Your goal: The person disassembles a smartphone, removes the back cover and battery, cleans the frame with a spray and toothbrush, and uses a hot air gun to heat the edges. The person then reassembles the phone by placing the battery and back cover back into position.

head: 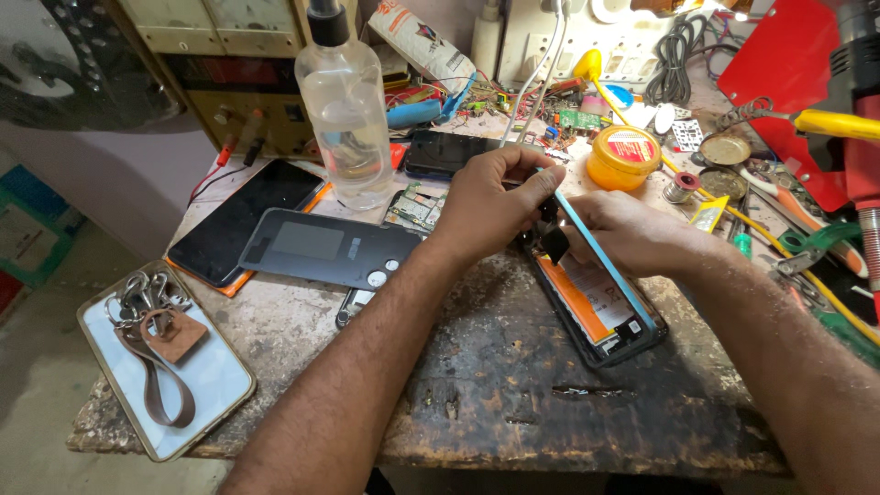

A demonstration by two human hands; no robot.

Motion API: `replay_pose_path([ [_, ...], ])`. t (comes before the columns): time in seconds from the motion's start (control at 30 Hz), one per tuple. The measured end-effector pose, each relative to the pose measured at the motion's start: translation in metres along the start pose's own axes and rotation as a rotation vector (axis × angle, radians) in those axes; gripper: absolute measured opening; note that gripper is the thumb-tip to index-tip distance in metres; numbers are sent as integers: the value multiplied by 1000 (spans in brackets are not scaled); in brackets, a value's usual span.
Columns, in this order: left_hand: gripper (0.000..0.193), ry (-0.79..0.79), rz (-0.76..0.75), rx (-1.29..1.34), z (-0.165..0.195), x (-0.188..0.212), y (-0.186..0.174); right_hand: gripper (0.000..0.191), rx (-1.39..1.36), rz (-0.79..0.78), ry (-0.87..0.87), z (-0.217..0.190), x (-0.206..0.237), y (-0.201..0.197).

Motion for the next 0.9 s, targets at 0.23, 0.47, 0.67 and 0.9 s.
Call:
replay_pose_path([
  [0.23,28,4,15,0,2,2,-1,29,136,16,-9,0,-1,-1],
  [0.47,28,15,29,-50,3,1,-2,23,73,-5,-52,-1,-2,1],
  [0.67,28,29,20,-21,3,2,0,25,146,37,-49,-10,1,-1],
  [0.9,26,37,34,-46,2,2,-1,37,265,94,29,-23,2,3],
])
Point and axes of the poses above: each hand's wrist, its own x-axis away from the middle knuckle, its own y-axis out of the palm, z = x × y, the point moved 8 cm from there along -x, towards the middle knuckle, and after that the axes turned 7 degrees about -x, right-handed, at the moved point
